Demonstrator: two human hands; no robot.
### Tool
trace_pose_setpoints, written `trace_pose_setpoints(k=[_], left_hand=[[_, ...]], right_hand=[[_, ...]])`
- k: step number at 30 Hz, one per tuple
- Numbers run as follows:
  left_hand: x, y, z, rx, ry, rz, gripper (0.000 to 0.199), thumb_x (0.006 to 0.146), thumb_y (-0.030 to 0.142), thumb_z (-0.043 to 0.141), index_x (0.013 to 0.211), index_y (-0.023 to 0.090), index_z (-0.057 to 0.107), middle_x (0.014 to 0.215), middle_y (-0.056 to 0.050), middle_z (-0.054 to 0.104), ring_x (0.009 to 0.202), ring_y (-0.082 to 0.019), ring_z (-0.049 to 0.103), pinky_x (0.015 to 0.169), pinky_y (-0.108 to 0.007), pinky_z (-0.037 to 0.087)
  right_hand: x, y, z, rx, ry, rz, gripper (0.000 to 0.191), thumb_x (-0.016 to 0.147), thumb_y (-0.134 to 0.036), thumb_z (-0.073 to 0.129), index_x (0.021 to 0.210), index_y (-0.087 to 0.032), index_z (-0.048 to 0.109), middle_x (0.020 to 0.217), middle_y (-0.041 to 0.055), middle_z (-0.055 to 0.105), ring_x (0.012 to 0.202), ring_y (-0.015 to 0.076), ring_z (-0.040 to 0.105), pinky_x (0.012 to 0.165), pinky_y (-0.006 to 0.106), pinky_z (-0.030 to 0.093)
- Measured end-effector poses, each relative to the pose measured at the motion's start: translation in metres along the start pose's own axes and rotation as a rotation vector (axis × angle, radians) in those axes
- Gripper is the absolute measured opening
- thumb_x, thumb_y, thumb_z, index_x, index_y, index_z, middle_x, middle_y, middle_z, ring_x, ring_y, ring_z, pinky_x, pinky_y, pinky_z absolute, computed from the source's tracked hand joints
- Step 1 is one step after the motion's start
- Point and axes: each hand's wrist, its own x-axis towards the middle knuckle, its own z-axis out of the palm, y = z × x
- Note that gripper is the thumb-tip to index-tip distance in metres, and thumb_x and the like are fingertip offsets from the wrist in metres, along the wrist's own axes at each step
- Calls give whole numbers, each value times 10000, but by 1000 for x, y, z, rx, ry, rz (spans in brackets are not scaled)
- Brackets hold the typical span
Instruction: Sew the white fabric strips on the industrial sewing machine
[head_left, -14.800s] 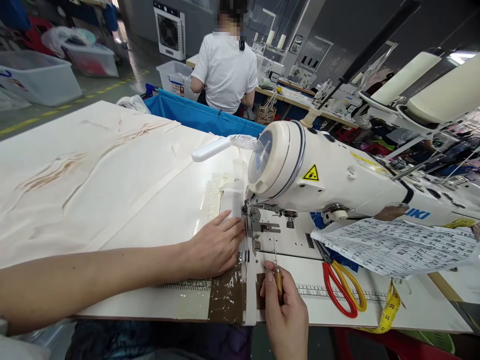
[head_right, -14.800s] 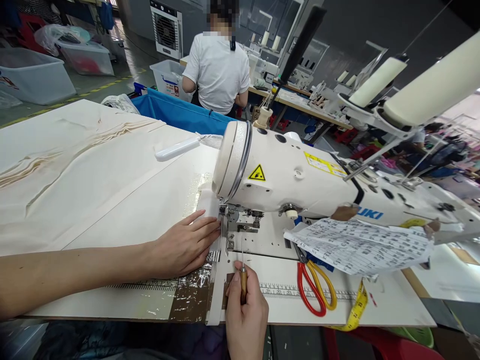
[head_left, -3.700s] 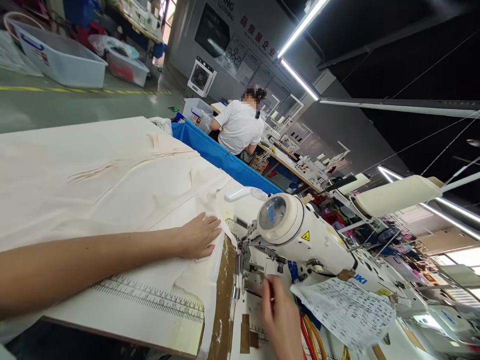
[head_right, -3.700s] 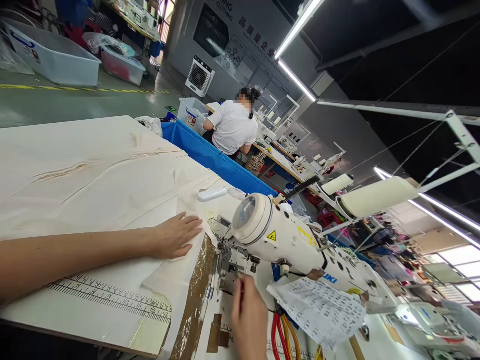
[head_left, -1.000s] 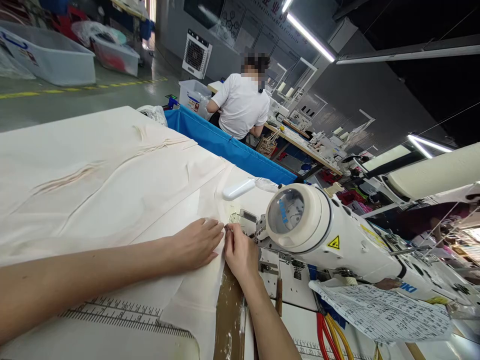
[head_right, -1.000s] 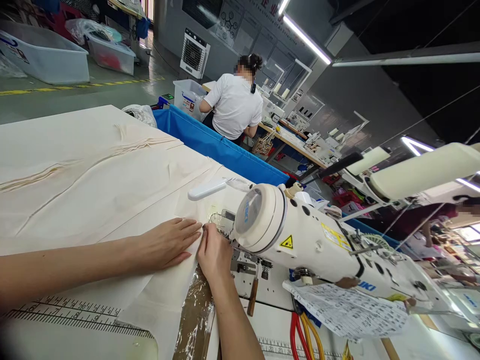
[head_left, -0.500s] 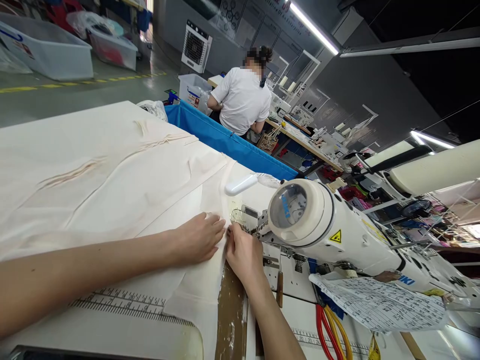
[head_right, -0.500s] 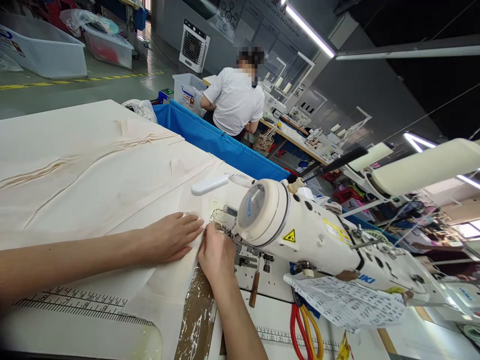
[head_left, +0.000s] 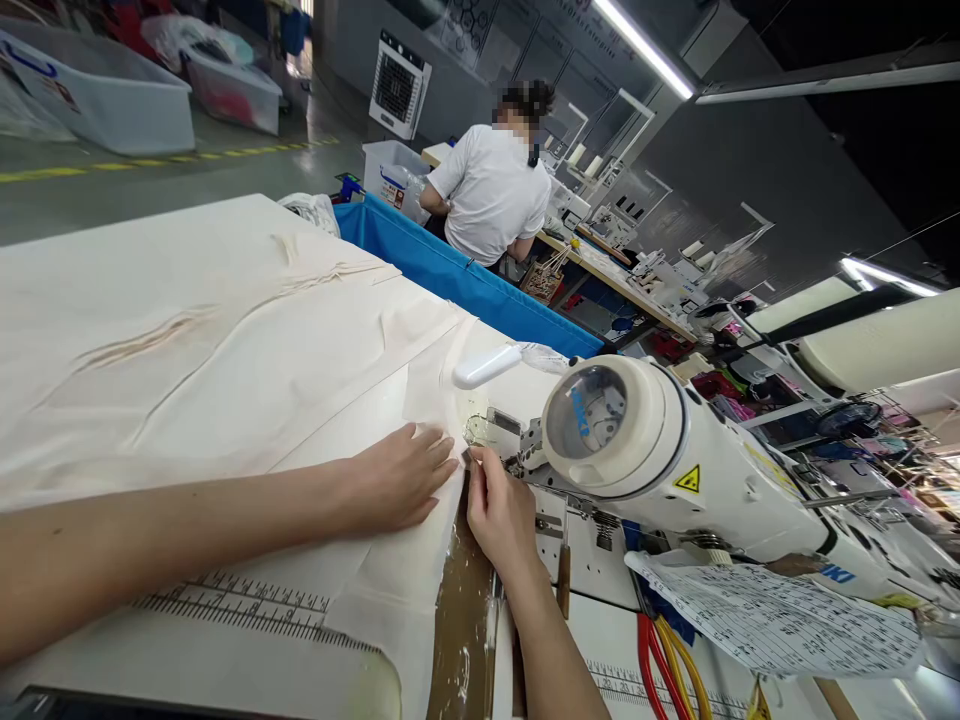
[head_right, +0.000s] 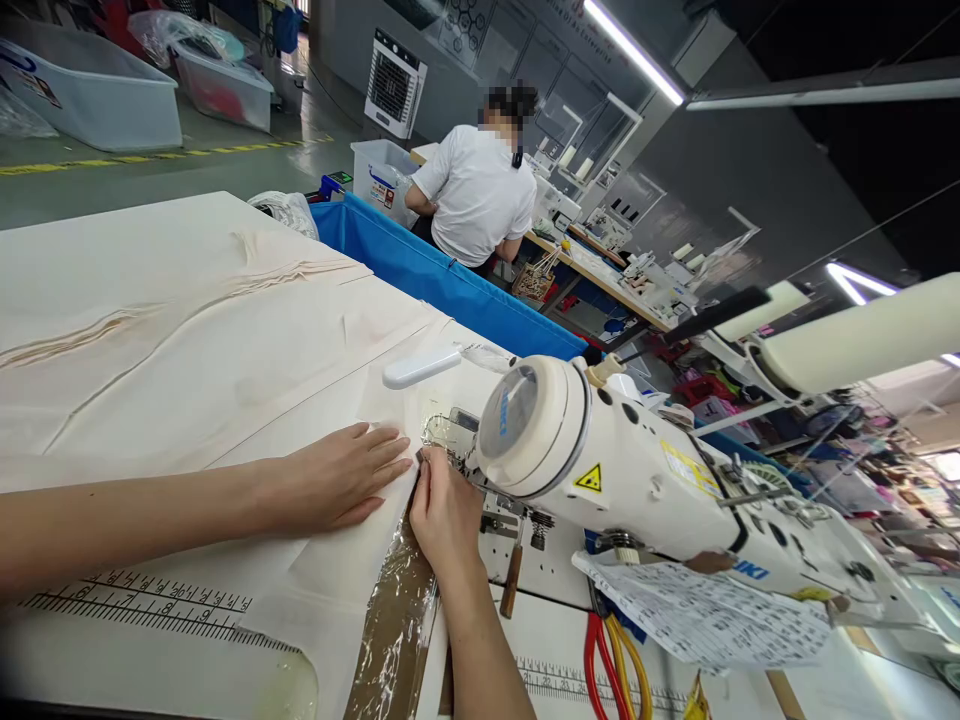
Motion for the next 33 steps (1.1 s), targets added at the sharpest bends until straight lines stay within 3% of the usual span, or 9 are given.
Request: trace_pose_setpoints(k=[3, 10, 19, 26, 33], left_hand=[[0, 0, -5, 59, -22, 73, 367, 894, 395, 587, 1141, 125, 617, 1177, -162, 618, 1133, -321, 514, 835, -397, 410], [2, 1, -7, 64, -84, 58, 367, 918, 383, 542, 1170, 124, 606, 1203, -155, 608, 1119, -314, 519, 823, -400, 418], [2, 4, -6, 74, -61, 43, 291, 903, 340, 552, 1079, 120, 624, 1119, -160, 617, 1068, -321, 530, 780, -409, 406], [2, 5, -12, 63, -93, 43, 293, 898, 358, 558, 1079, 134, 610, 1072, -149, 618, 1038, -314, 520, 784, -405, 404], [0, 6, -12, 1, -55, 25, 326, 891, 352, 574, 1148, 154, 602, 1148, -152, 602, 1102, -325, 508, 857, -425, 407]], right_hand=[[-1, 0, 0, -6, -2, -11, 277, 991, -220, 344, 1078, -201, 606, 815, 8, 755, 688, 194, 711, 584, 271, 390], [2, -1, 2, -58, -20, -22, 261, 985, -189, 365, 1078, -199, 609, 886, 21, 767, 751, 185, 717, 599, 259, 376], [-3, -12, -10, -181, -71, 5, 188, 867, -127, 475, 903, -210, 640, 683, 19, 717, 605, 196, 664, 529, 280, 249], [-7, -2, -9, -107, -11, 30, 288, 961, -190, 343, 1072, -178, 609, 784, 28, 758, 683, 201, 710, 565, 270, 360], [-3, 1, -2, -32, -2, -6, 312, 977, -226, 330, 1074, -182, 622, 814, 35, 760, 731, 202, 725, 596, 268, 406]])
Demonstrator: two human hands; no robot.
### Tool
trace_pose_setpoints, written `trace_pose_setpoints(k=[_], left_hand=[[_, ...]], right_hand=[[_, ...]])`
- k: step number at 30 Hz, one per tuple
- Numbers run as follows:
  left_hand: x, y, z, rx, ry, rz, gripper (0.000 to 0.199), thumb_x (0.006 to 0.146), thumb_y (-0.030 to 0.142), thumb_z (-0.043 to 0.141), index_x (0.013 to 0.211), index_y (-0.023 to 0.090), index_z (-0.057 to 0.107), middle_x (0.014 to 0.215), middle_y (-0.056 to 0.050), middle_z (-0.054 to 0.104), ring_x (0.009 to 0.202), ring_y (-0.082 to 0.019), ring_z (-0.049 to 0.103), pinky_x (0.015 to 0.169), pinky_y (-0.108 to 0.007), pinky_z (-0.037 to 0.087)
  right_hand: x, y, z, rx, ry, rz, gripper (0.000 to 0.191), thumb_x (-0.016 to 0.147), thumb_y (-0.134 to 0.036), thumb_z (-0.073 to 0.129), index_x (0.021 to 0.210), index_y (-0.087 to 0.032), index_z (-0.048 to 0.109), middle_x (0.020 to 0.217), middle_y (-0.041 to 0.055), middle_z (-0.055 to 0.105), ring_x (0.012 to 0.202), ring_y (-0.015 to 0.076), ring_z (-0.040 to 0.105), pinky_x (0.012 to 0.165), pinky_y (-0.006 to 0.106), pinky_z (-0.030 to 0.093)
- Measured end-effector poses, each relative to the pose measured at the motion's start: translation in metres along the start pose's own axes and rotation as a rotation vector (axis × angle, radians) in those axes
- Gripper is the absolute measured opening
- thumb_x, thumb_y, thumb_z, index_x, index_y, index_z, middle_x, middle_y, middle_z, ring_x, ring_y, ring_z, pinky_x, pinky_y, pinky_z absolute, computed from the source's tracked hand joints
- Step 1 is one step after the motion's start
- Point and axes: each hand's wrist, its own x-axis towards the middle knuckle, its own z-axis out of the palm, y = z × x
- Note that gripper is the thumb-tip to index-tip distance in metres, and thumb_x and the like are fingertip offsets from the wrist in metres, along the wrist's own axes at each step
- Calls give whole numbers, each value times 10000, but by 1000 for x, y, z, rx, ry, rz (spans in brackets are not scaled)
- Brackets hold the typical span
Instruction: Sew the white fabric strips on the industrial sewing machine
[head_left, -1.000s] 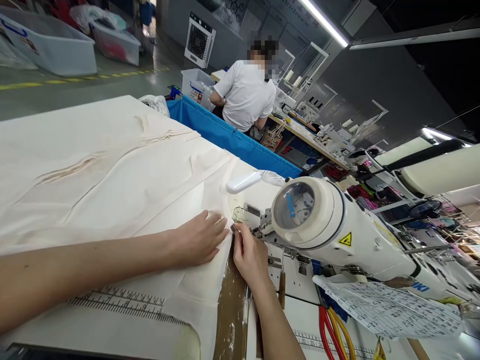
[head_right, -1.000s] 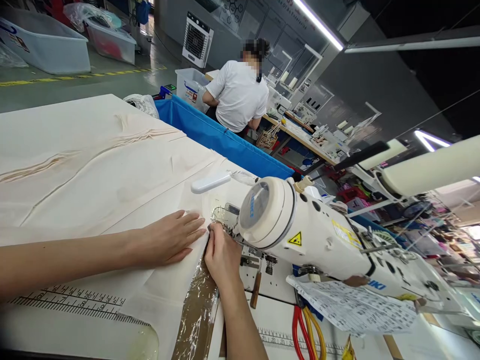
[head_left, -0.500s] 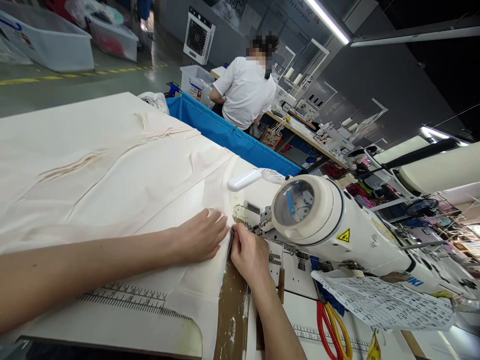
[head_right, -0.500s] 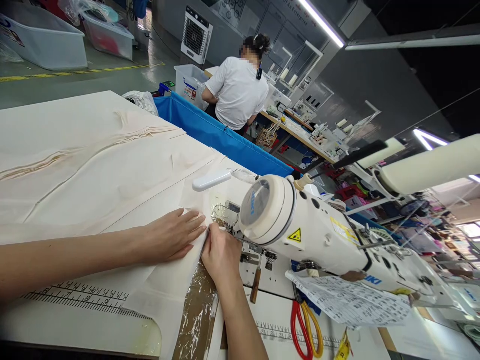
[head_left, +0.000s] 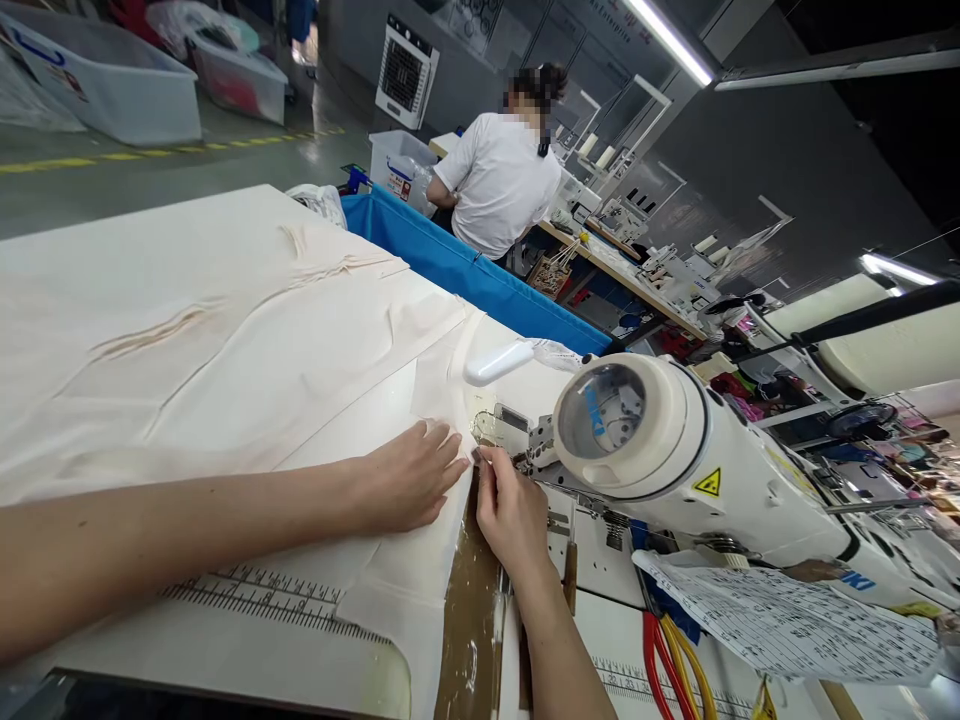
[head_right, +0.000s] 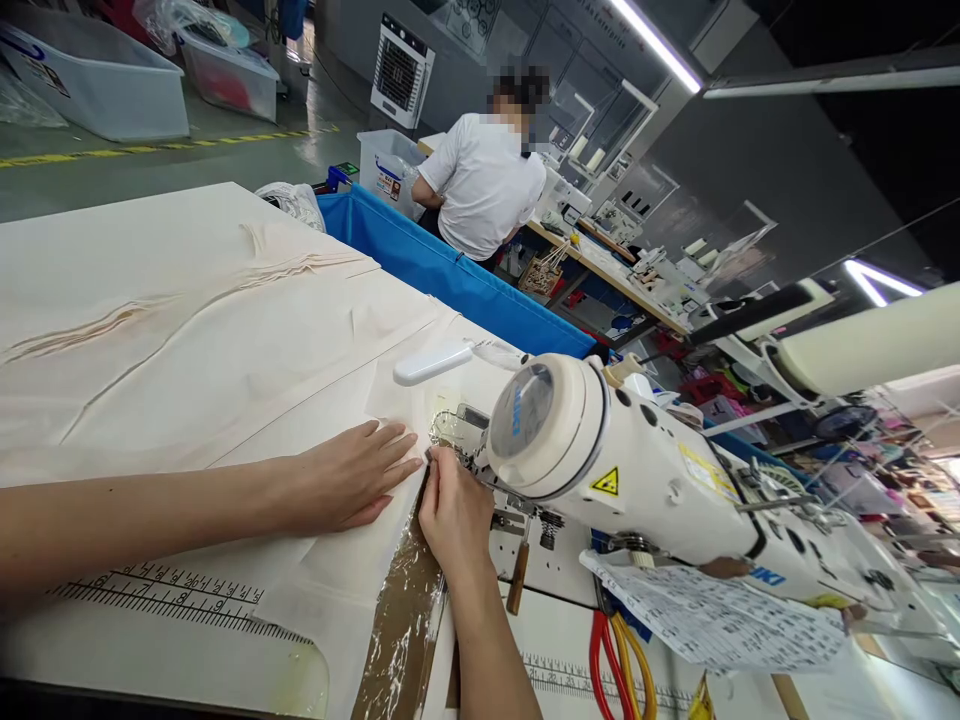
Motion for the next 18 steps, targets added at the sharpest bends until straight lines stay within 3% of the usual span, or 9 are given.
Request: trace_pose_setpoints(k=[4, 10, 13, 18], left_hand=[[3, -1, 2, 26, -27, 12, 359, 897, 363, 566, 1168, 130, 602, 1150, -169, 613, 1092, -332, 534, 831, -424, 438], [3, -13, 21, -140, 138, -86, 299, 989, 334, 393, 991, 154, 633, 1083, -121, 658, 1005, -272, 598, 836, -398, 470], [8, -23, 28, -147, 269, -166, 370, 969, 445, 382, 996, 146, 597, 1087, -144, 639, 992, -299, 591, 820, -423, 476], [13, -22, 22, -125, 262, -183, 347, 934, 444, 368, 771, 200, 552, 907, -102, 623, 884, -320, 570, 725, -434, 455]], right_hand=[[1, -6, -2, -9, -9, -16, 297, 983, -196, 333, 1102, -173, 604, 819, 42, 758, 725, 195, 718, 597, 262, 402], [-36, -16, -37, -122, -53, -33, 167, 953, -203, 432, 1021, -209, 585, 784, 2, 729, 700, 179, 700, 585, 254, 378], [-70, 7, -51, -201, -30, 95, 133, 945, -201, 469, 997, -213, 592, 785, 1, 722, 707, 185, 700, 572, 256, 371], [-114, 63, -58, -308, 115, 477, 233, 948, -89, 408, 1063, -98, 611, 761, 120, 717, 703, 263, 704, 542, 283, 378]])
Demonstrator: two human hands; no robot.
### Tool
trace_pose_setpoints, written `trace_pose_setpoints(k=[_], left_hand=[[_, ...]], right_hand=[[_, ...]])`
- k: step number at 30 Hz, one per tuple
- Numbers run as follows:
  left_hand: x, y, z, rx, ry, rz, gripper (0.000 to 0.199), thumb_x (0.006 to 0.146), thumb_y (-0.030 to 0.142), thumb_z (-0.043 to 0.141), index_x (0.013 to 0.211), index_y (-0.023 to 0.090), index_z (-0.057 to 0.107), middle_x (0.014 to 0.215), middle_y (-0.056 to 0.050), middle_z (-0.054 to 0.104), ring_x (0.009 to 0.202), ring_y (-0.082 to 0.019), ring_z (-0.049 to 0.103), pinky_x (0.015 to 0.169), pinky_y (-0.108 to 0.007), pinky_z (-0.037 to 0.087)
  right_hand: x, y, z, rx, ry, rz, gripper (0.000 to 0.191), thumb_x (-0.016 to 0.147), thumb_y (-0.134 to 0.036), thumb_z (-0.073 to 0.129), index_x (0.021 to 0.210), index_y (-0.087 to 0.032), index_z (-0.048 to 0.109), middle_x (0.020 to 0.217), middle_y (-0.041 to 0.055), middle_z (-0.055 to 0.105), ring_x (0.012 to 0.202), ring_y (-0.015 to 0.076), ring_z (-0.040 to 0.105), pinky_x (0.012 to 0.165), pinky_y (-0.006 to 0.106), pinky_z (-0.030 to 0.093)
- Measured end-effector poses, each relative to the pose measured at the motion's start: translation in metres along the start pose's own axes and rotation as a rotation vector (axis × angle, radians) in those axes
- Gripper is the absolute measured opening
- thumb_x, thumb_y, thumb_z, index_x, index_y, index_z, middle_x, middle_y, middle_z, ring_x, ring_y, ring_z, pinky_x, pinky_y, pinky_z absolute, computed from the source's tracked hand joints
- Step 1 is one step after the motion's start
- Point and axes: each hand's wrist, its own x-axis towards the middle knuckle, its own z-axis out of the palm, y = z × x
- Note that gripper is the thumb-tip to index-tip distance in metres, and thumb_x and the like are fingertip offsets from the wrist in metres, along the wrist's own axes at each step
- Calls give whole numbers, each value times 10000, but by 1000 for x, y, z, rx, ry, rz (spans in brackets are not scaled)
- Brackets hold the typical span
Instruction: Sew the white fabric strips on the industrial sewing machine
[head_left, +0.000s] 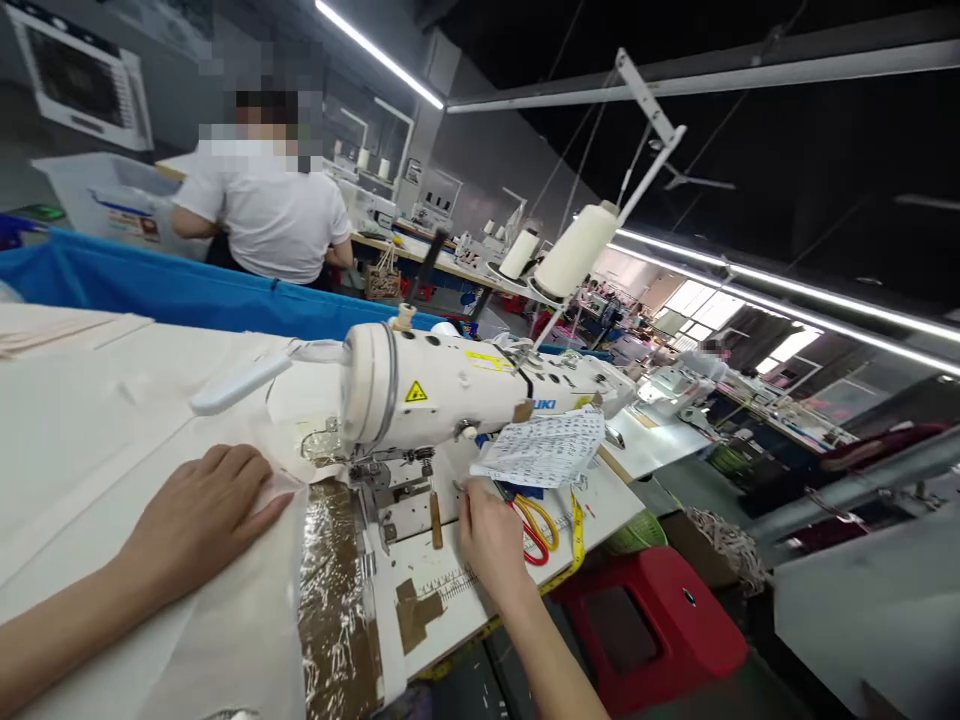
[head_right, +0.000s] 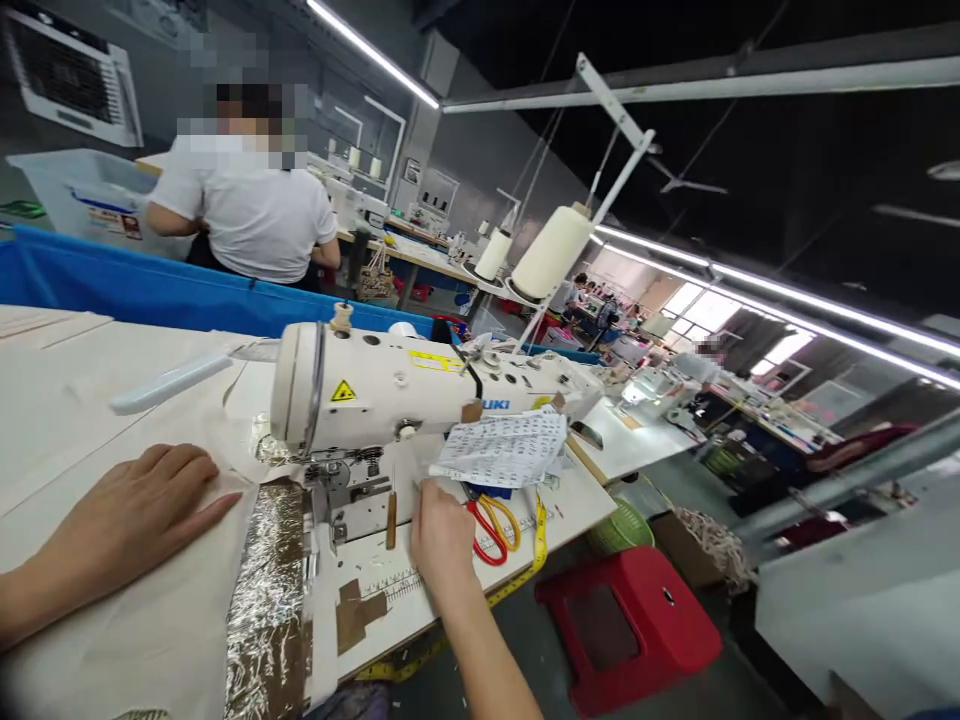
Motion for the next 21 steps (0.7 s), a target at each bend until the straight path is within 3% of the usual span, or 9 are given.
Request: trace_pose_setpoints(k=[2, 5, 7, 9, 13, 15, 17, 21], left_hand=[[1, 4, -2, -16, 7, 36, 353, 947, 398, 323, 735, 209, 533, 834, -82, 608, 839, -300, 563, 717, -420, 437], [7, 5, -4, -106, -61, 29, 340, 958, 365, 280, 710, 221, 463, 709, -37, 560, 708, -242, 555, 679, -370, 405], [12, 6, -5, -252, -152, -107, 334, 953, 416, 288, 698, 230, 395, 599, 7, 480, 571, -201, 506, 603, -331, 376], [16, 11, -10, -417, -171, -321, 376, 922, 525, 317, 687, 235, 365, 557, 28, 421, 532, -189, 479, 557, -313, 365], [13, 36, -24, -726, -10, -642, 528, 750, 746, 428, 683, 222, 441, 700, -5, 549, 748, -235, 566, 645, -327, 458], [10, 46, -31, -886, -39, -745, 582, 656, 797, 497, 684, 217, 462, 679, -5, 555, 731, -237, 568, 617, -319, 465], [6, 49, -38, -997, -131, -792, 575, 631, 776, 569, 698, 211, 492, 685, -11, 583, 725, -244, 590, 603, -312, 470], [-8, 46, -52, -890, -278, -729, 511, 591, 704, 665, 701, 210, 596, 774, -49, 687, 846, -318, 652, 691, -352, 519]], right_hand=[[-5, 9, 2, 11, 30, 74, 282, 959, -94, 395, 1165, -60, 584, 833, 160, 726, 759, 282, 710, 571, 296, 422], [-14, -7, -1, 104, 19, -9, 294, 977, -136, 406, 1206, -131, 591, 952, 105, 740, 850, 227, 710, 678, 287, 500], [-16, -30, -3, 186, -13, -143, 293, 982, -158, 414, 1197, -200, 608, 1062, 38, 734, 926, 165, 698, 774, 247, 521], [-10, -55, -4, 255, -39, -273, 337, 979, -183, 430, 1287, -227, 560, 1234, 11, 679, 1056, 135, 661, 846, 217, 520], [13, -99, 3, 338, -80, -424, 539, 898, -91, 473, 1430, -117, 391, 1468, 125, 499, 1314, 190, 502, 968, 275, 491], [26, -114, 8, 353, -104, -451, 530, 862, -32, 456, 1389, -78, 409, 1411, 190, 532, 1241, 244, 569, 920, 345, 519], [35, -124, 13, 351, -123, -466, 433, 869, -19, 426, 1294, -82, 476, 1270, 196, 612, 1051, 269, 670, 796, 379, 550], [34, -130, 9, 296, -149, -450, 249, 930, -84, 404, 1116, -75, 569, 1131, 187, 659, 922, 281, 703, 729, 403, 558]])
